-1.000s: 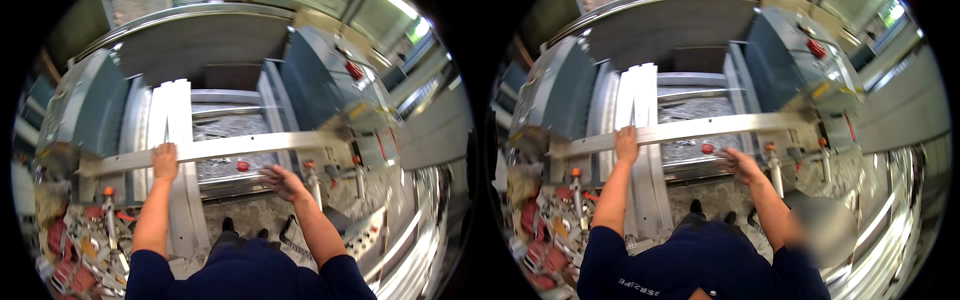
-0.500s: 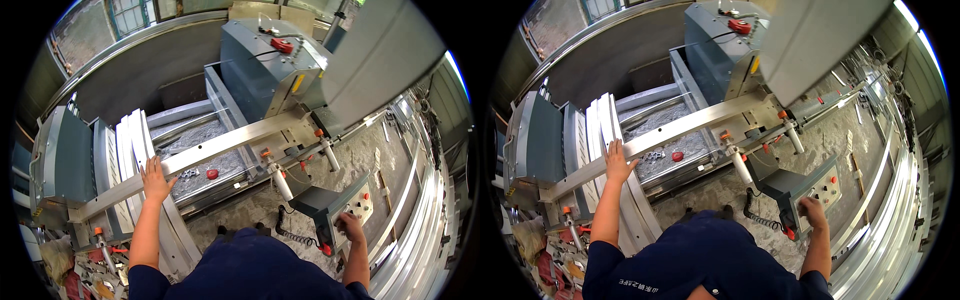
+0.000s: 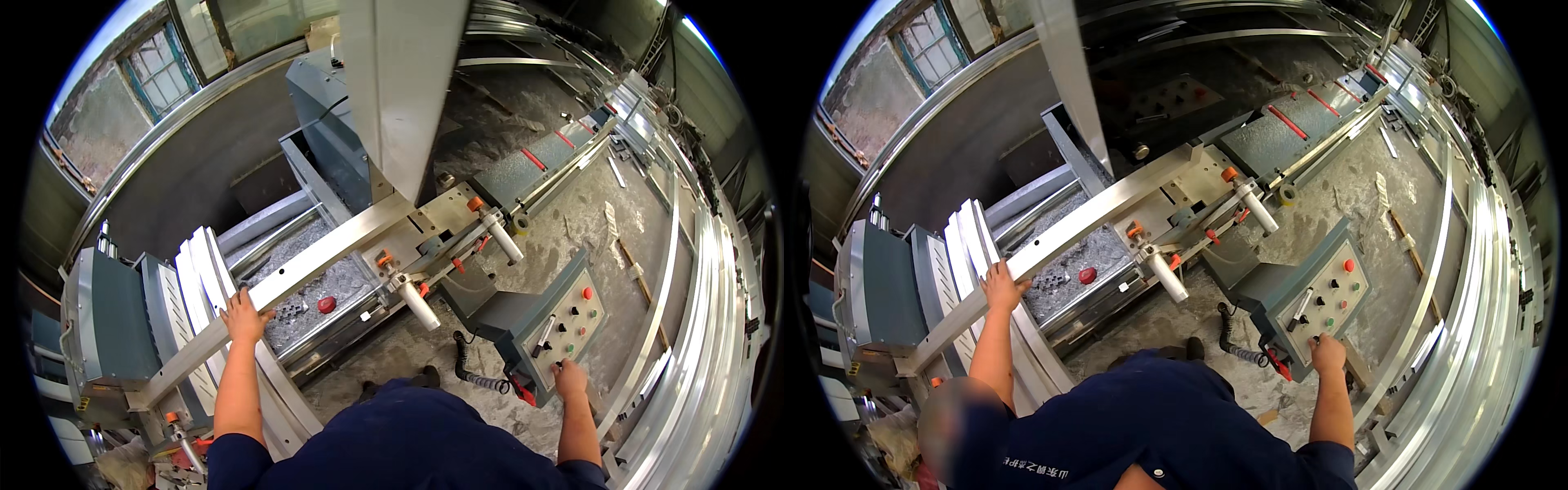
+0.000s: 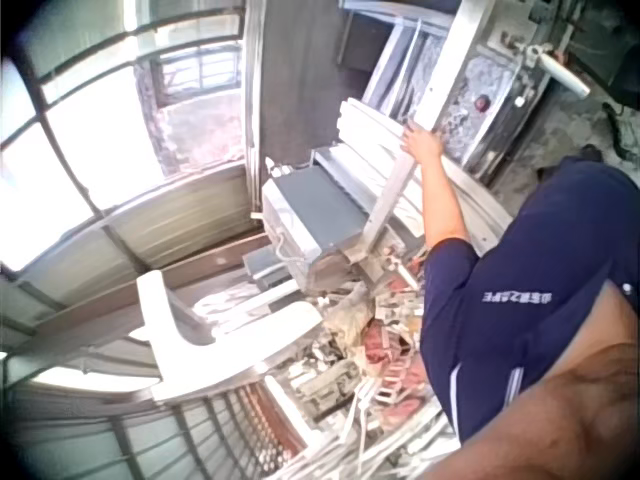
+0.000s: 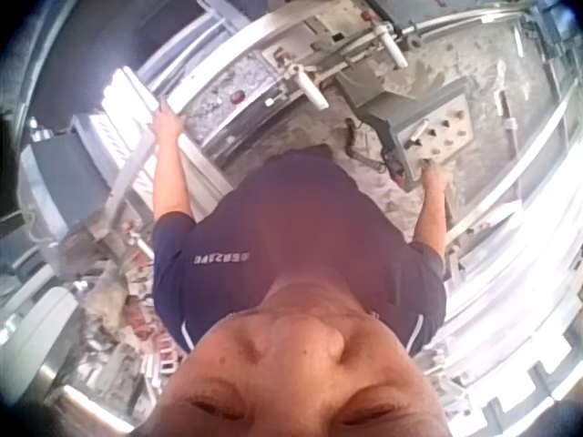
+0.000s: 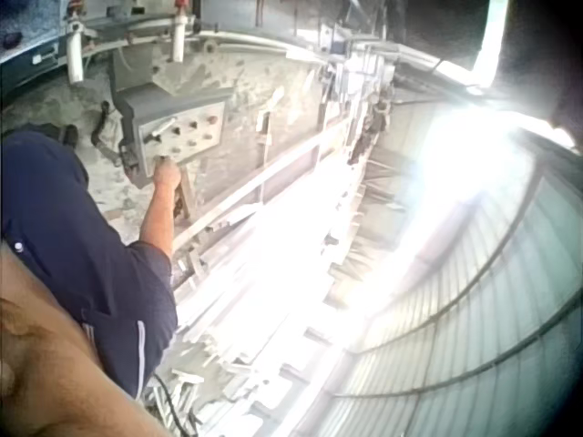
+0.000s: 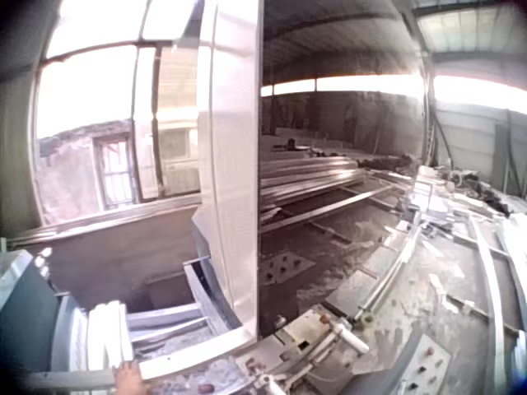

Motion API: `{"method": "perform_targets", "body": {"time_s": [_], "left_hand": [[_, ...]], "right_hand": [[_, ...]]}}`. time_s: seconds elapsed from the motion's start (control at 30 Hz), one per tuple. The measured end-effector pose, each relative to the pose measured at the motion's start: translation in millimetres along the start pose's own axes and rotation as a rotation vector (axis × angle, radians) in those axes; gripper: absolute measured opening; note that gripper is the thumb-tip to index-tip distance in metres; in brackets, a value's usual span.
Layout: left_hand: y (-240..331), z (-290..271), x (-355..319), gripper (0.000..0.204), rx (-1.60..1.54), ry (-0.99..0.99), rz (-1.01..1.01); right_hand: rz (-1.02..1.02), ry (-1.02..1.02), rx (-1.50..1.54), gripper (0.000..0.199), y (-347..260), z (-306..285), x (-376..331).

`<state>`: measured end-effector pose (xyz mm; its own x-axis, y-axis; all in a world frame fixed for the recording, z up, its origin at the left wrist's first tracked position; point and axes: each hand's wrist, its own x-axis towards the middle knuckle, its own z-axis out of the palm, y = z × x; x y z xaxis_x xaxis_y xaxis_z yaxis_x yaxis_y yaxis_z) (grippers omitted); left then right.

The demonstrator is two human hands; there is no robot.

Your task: The person operates a metal cutting machine in a workshop, repeatedly loading long aluminum profiles into the device and pressing a control button to process them. After processing, the person removes the cut pieces and stacks them on the floor, then walks through the workshop to gather more profiles from a pile of scrap metal.

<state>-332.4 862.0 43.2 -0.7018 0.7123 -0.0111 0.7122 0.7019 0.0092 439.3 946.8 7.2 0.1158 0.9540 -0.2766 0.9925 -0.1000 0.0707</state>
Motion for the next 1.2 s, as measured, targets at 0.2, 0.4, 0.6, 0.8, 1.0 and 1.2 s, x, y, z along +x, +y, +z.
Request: {"method": "perform_targets", "body": {"time_s": [0.2, 0.4, 0.6, 0.8, 1.0, 1.2], "left_hand": [[1.1, -0.3, 3.2, 0.1, 0.007, -0.016, 0.006], [0.0, 6.5, 10.9, 0.099, 0.037, 0.01, 0.024], [4.7, 17.4, 3.5, 0.093, 0.014, 0.027, 0.028], [-3.2, 8.9, 6.2, 0.101, 0.048, -0.046, 0.033], [10.7, 2.8, 17.6, 0.105, 0.038, -0.132, -0.037], [-9.9, -2.8, 6.2, 0.096, 0.008, -0.14, -0.093]], "right_hand": [[0.14, -0.037, 0.176, 0.053, 17.9, 19.0, 21.5], [0.21, 0.059, 0.51, 0.05, 53.8, -1.7, 44.6], [0.27, 0.25, 0.499, 0.067, 60.9, -29.9, 86.0], [0.24, 0.205, 0.538, 0.08, 66.6, -7.1, 151.6], [0.28, 0.144, 0.518, 0.074, 101.7, 22.1, 183.5], [0.252, 0.074, 0.612, 0.052, 79.9, -1.7, 191.3]]}}
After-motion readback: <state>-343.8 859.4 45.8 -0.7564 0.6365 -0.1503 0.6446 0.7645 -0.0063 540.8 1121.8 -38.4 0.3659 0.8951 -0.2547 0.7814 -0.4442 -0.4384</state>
